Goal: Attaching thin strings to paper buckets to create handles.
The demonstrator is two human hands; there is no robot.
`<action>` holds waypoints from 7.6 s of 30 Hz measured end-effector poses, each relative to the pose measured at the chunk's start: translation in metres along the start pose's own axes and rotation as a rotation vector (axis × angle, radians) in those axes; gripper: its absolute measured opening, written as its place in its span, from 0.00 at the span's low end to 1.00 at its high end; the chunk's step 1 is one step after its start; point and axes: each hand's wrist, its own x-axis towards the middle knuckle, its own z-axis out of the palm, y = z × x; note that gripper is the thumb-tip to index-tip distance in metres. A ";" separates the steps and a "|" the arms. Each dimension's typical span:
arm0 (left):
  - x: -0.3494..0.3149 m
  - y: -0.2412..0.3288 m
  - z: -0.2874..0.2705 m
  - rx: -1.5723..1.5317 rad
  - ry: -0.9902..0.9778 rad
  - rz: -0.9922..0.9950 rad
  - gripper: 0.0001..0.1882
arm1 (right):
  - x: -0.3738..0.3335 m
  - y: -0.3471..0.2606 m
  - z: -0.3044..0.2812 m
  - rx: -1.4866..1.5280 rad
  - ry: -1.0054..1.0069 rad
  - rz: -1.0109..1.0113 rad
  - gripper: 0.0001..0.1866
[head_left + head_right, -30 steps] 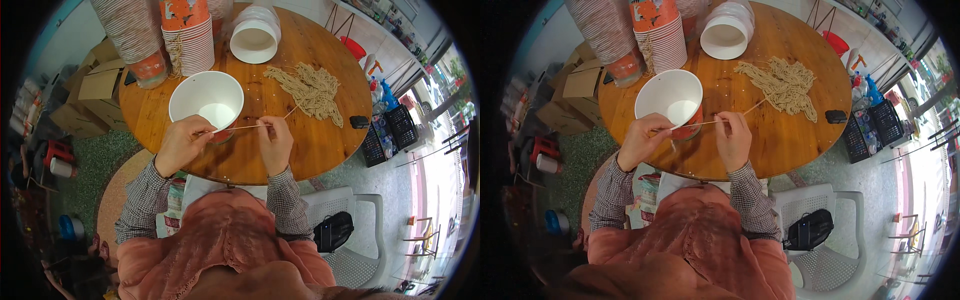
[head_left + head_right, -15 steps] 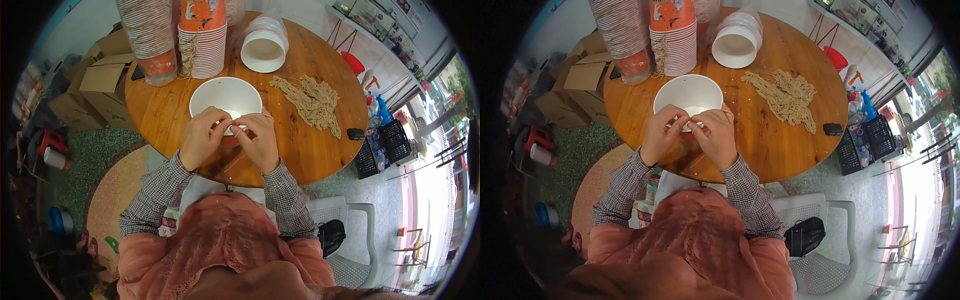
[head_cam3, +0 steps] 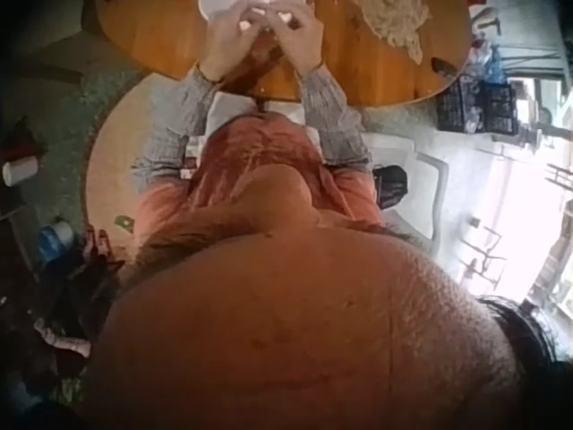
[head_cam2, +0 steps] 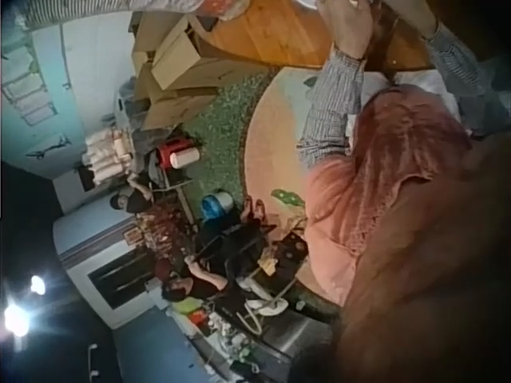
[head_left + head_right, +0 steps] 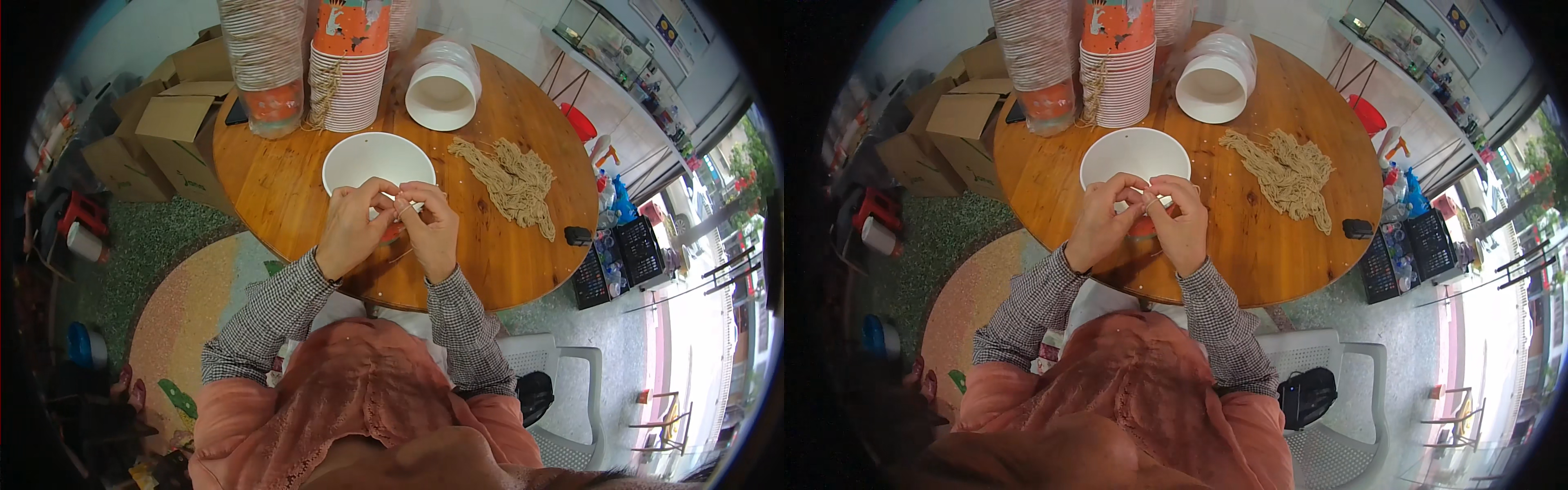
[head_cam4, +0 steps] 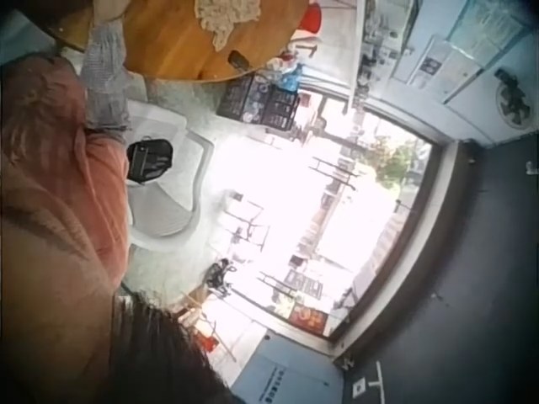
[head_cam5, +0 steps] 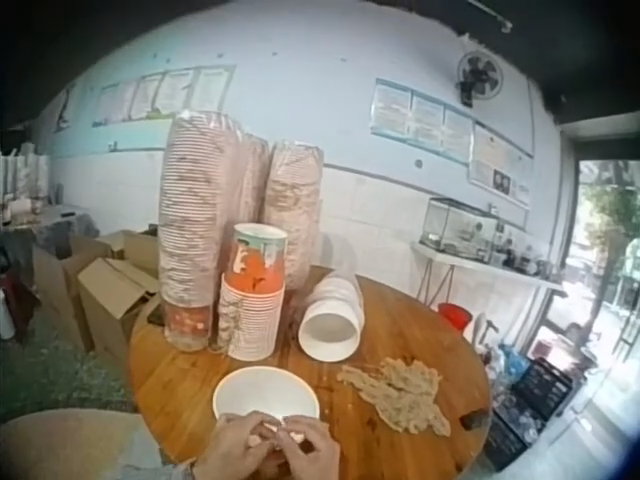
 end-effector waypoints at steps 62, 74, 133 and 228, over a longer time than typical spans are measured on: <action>0.013 0.022 0.009 -0.250 -0.333 0.049 0.07 | -0.017 -0.058 -0.083 -0.021 -0.083 0.106 0.02; 0.008 0.029 0.008 -0.525 -0.271 -0.164 0.05 | -0.016 -0.080 -0.083 -0.503 -0.073 -0.164 0.04; 0.006 0.032 0.007 -0.633 -0.322 -0.245 0.08 | -0.030 -0.038 -0.042 -0.042 -0.040 0.046 0.04; 0.005 0.029 0.012 0.194 -0.010 0.449 0.08 | -0.031 -0.045 -0.053 0.211 -0.189 0.365 0.08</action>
